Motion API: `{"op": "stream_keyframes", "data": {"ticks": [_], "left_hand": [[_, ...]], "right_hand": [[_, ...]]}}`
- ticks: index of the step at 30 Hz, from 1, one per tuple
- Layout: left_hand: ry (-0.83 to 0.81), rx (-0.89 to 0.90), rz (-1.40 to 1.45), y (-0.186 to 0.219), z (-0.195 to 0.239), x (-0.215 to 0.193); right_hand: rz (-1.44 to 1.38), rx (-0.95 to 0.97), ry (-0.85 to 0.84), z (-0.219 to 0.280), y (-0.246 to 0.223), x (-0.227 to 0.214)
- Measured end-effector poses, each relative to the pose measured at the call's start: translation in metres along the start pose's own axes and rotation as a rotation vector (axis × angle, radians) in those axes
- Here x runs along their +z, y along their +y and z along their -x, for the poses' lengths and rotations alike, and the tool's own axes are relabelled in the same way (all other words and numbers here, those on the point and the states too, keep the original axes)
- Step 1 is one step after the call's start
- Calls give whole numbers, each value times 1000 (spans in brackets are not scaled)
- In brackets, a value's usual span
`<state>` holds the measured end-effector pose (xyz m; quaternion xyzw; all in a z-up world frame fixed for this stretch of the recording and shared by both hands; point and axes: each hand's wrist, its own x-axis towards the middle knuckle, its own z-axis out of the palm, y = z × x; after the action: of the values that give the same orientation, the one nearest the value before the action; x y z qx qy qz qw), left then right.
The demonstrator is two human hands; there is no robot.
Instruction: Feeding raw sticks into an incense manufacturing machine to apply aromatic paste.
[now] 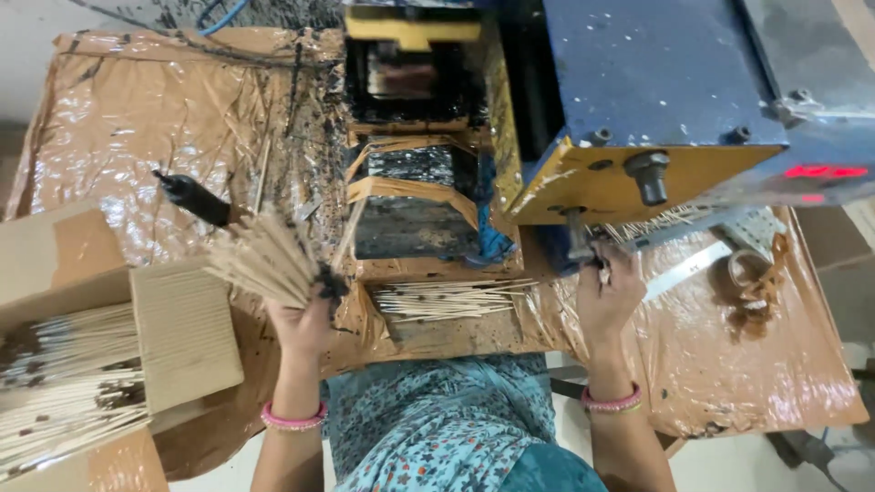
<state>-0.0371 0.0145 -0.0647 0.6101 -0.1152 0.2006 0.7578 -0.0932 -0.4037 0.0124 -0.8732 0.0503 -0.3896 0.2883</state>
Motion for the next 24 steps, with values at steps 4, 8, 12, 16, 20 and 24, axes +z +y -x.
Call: {"op": "stream_keyframes", "data": {"ticks": [4,8,12,16,20,24], "left_hand": [[-220,-77,-71,39,-15,31],[-799,-57,-456,61,-44,51],[-661,-126,-173,61,-102,36],[-284,-239,-208,35,-157,40],[-107,-294,-116,-18,-174,62],[-69,-343,80,-29,-168,63]], "right_hand": [[-78,-195,-9,4,-66,10],[-745,27,-327,7,-61,34],[-946,18,-512,-42,-53,77],[-322,-732,-349,-96,-68,138],[-98,-645,-305,-98,-64,149],[-118,-333,-399,-56,0,163]]}}
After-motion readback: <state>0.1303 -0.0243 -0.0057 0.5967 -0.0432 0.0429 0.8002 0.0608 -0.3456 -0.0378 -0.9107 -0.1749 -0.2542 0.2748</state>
